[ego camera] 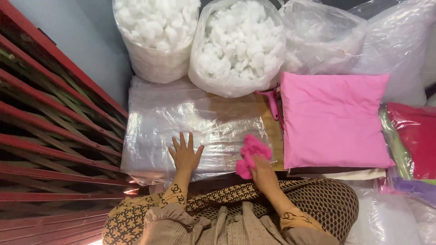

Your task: Folding a pink bag and inserting it into a clear plastic sleeve for packaging.

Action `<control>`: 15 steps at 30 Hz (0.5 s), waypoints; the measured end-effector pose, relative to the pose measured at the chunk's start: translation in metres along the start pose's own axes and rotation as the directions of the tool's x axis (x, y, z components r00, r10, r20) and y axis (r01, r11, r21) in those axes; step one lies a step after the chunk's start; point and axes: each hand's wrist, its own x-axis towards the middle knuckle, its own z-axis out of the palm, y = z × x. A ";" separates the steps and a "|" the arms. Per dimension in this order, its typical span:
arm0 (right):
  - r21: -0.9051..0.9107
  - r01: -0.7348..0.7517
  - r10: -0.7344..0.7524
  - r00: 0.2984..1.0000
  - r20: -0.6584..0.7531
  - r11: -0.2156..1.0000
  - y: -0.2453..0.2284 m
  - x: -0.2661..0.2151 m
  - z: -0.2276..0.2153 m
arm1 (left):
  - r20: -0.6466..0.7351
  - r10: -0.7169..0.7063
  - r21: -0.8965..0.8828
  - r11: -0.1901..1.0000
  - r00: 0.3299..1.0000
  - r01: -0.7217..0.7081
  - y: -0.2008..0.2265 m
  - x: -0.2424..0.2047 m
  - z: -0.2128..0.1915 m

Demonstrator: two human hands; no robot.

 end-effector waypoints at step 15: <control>-0.164 -0.210 0.194 0.975 -0.107 0.964 -0.012 0.073 -0.030 | -0.041 -0.133 -0.113 0.985 0.990 0.128 0.056 -0.016 0.006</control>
